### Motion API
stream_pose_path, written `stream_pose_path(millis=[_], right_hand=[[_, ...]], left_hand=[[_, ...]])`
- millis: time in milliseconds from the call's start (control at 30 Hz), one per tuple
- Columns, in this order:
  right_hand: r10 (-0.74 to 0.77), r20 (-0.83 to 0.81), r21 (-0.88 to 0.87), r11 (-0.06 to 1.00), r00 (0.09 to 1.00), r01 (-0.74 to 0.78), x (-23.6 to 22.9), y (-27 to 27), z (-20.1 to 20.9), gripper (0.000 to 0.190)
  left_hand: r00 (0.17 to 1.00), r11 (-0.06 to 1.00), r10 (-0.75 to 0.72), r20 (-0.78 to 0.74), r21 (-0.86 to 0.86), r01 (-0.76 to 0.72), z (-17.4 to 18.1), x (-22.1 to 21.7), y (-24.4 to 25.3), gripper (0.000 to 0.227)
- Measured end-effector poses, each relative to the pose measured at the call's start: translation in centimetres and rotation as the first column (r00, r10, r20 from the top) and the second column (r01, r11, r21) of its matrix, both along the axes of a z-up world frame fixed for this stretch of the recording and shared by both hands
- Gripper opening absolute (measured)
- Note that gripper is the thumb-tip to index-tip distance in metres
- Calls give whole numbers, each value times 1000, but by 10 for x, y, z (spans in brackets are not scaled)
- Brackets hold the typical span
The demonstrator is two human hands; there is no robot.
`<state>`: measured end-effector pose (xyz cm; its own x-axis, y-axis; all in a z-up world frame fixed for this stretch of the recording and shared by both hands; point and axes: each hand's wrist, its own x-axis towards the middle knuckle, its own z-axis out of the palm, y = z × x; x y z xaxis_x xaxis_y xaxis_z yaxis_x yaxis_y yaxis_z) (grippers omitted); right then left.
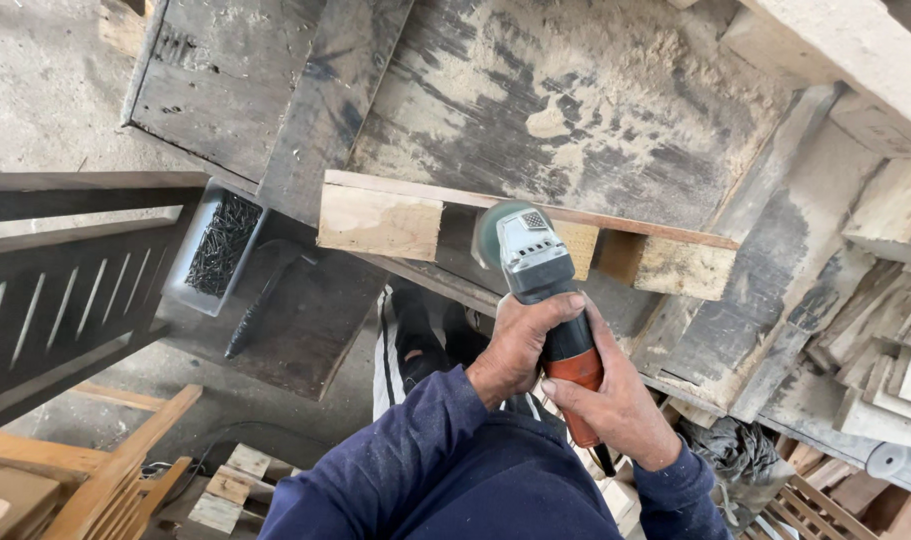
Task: The person uses an angle grinder with a sanding disc to smooth the edges and surfaces of small wooden blocks. They reposition the blocks on the workbench and continue sanding each piece systematically.
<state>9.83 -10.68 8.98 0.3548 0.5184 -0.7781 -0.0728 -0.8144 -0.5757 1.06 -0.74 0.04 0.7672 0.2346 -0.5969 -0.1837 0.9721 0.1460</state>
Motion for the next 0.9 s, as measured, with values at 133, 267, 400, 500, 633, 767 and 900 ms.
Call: stream_pose_path(millis=[133, 267, 400, 500, 633, 767, 900], right_hand=[[-5, 27, -63, 998, 1000, 6, 11, -13, -3, 113], [0, 63, 8, 1000, 998, 0, 19, -27, -2, 110], [-12, 89, -33, 999, 996, 15, 25, -39, -1, 111], [-24, 90, -45, 999, 996, 28, 29, -49, -3, 108], [-89, 107, -31, 995, 990, 93, 31, -61, -3, 106], [-133, 184, -31, 990, 974, 141, 25, -62, 2, 106], [-171, 182, -3, 985, 968, 174, 10, -40, 8, 105]], left_hand=[[999, 999, -33, 6, 29, 33, -1, 11, -9, 34], [997, 994, -74, 3, 79, 73, -2, 22, -21, 35], [991, 988, -132, 28, 79, 129, -4, 31, -31, 37], [982, 979, -185, 29, 95, 182, -7, 38, -39, 37], [976, 973, -206, 66, 123, 197, -9, 45, -48, 36], [974, 979, -194, 119, 84, 185, -7, 54, -51, 36], [974, 975, -199, 108, 120, 186, -1, 43, -37, 36]])
